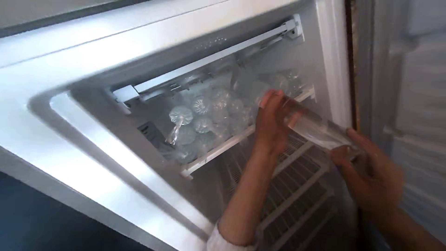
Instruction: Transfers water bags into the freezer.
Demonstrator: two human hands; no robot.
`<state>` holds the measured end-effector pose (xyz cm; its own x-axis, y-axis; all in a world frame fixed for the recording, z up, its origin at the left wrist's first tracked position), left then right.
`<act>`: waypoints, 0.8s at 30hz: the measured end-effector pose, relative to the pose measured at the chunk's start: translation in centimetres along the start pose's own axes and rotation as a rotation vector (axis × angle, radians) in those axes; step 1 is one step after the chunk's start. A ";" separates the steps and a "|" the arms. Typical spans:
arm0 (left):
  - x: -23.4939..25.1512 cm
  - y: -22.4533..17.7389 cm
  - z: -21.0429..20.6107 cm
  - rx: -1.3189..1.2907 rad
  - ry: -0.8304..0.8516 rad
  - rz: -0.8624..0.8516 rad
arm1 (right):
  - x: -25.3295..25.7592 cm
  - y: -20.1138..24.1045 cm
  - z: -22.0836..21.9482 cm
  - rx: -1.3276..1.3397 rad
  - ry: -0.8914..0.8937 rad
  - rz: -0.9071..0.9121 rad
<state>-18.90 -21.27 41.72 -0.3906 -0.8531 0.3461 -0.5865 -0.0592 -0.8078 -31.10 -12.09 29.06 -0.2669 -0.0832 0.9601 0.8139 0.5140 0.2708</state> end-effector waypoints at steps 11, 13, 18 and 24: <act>-5.8 -1.0 7.0 0.451 0.243 -0.174 | 13.0 2.6 -6.7 0.042 0.062 0.067; -8.7 0.6 8.6 0.576 0.258 -0.293 | 14.4 2.8 -9.4 0.052 0.094 0.019; -13.6 3.6 11.0 0.729 0.255 -0.274 | 16.3 3.6 -15.3 -0.149 0.430 -0.052; -16.5 5.7 14.1 0.783 0.179 -0.146 | 17.1 1.5 -18.1 -0.225 0.590 0.178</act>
Point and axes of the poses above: each hand's wrist, its own x-axis towards the middle knuckle, its own z-axis out of the back of the hand, y = z × x, the point moved 3 cm from there along x, towards the middle knuckle, and after that the axes turned 10 degrees about -x, right-handed, at the moved point
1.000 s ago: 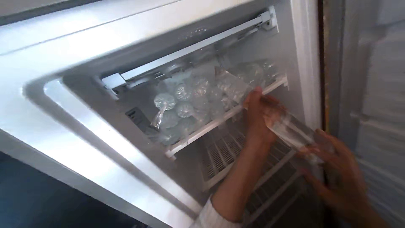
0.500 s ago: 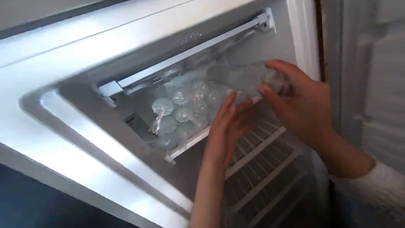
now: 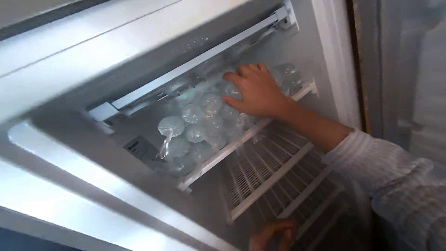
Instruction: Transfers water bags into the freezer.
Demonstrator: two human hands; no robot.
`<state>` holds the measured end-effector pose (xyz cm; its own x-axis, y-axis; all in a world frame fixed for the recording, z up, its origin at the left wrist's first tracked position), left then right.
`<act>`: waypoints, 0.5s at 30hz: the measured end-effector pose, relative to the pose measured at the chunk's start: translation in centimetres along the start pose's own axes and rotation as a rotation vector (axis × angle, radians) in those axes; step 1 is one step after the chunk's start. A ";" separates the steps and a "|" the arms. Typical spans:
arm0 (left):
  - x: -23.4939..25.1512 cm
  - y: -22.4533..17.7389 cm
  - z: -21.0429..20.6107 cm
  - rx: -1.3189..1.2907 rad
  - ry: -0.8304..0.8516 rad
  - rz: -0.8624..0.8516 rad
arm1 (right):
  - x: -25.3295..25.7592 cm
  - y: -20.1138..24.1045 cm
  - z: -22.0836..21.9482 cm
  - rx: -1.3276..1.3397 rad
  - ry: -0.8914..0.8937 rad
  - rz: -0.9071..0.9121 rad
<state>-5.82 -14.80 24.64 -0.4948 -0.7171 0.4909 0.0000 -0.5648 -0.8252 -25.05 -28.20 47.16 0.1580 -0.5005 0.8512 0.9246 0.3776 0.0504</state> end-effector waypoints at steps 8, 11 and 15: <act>-0.7 1.7 -0.6 -0.012 0.086 0.049 | 1.9 -0.4 0.0 0.109 0.376 0.067; -0.4 1.5 -0.8 -0.014 0.148 0.046 | 2.5 -0.3 -0.5 0.101 0.433 0.043; -0.6 2.0 -0.3 -0.069 0.279 0.046 | 1.4 -0.5 -0.1 0.206 0.412 0.002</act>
Point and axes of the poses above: each hand's wrist, its own x-axis towards the middle knuckle, its own z-axis out of the back of the hand, y = z × x, the point moved 3 cm from there along x, towards the middle knuckle, and after that the axes turned 10 degrees about -x, right-handed, at the moved point
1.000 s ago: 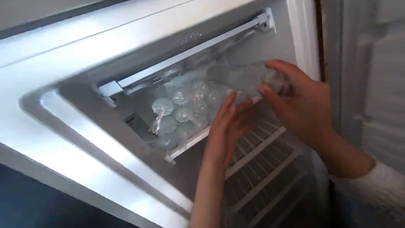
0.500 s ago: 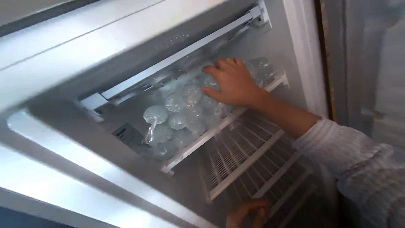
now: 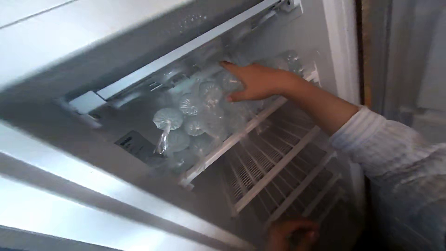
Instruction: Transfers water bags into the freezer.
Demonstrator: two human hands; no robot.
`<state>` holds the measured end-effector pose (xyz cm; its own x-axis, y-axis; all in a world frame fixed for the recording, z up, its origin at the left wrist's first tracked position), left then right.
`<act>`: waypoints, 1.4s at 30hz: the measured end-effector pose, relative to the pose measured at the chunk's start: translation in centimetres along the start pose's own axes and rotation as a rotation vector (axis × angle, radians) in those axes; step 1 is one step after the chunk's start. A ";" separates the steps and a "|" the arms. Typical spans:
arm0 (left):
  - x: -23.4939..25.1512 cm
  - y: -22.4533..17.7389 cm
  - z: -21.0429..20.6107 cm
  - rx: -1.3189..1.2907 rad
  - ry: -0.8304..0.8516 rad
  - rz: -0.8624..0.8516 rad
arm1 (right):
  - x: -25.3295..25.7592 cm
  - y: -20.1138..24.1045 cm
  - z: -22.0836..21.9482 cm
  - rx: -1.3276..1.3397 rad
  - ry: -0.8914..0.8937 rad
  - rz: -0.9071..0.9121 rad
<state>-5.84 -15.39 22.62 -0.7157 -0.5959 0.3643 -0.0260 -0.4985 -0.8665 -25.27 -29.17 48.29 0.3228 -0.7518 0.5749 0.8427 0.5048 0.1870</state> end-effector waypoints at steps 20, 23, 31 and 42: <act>-17.9 13.5 -19.3 -0.672 1.338 0.303 | -57.1 34.9 -33.8 -0.404 -1.215 -1.374; -28.2 9.3 -23.0 -0.665 1.647 0.214 | -62.8 47.1 -36.5 -0.945 -1.332 -1.666; -48.7 4.4 -23.4 -0.456 2.321 -0.040 | -75.8 73.4 -49.8 -1.112 -1.952 -2.603; -72.0 12.3 -25.5 -0.209 2.177 0.092 | -108.8 78.9 -68.4 0.280 -1.181 -3.038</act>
Point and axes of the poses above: each hand's wrist, its own x-axis towards the middle knuckle, its own z-axis out of the back of the hand, y = z × x, the point moved 3 cm from there along x, towards the middle knuckle, and after that the axes turned 10 degrees about -x, right-handed, at the moved point
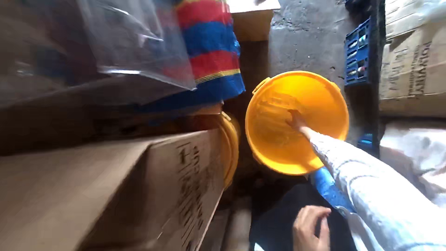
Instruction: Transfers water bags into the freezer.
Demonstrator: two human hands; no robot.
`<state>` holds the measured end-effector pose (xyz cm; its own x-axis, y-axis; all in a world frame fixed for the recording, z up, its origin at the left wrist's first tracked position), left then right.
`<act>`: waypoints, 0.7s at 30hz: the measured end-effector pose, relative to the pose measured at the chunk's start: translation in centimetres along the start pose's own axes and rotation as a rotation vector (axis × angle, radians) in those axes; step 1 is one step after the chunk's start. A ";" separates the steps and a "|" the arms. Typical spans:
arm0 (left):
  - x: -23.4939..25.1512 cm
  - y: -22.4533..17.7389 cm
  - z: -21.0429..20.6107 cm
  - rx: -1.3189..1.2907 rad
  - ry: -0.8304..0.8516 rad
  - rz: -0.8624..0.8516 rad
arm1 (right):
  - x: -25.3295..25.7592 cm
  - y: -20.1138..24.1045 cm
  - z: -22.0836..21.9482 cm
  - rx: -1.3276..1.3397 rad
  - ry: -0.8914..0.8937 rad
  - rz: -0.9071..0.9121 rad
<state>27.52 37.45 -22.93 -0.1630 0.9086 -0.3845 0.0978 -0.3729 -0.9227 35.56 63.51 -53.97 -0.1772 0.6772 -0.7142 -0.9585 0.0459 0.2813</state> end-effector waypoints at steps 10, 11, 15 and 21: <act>4.3 9.0 -3.1 0.031 -0.167 0.202 | 17.5 7.0 -9.5 -0.444 0.023 0.352; 4.7 9.2 -3.2 0.026 -0.171 0.209 | 17.7 7.5 -10.4 -0.483 -0.009 0.342; 5.5 9.5 -3.5 -0.081 -0.247 0.266 | 16.8 8.1 -10.8 -0.363 -0.111 0.272; 6.9 8.9 -3.4 -0.769 -0.662 0.559 | 4.8 5.1 -3.3 -0.127 0.066 0.379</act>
<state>30.61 41.01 -33.70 -0.3686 0.2914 -0.8827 0.8526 -0.2724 -0.4459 29.13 64.53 -58.09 -0.5335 0.5802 -0.6154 -0.8416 -0.2919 0.4545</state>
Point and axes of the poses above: each hand's wrist, its own x-axis towards the middle knuckle, its own z-axis out of the back of the hand, y = z × x, the point moved 3 cm from there along x, towards the middle knuckle, and after that the axes turned 10 degrees about -x, right-handed, at the moved point
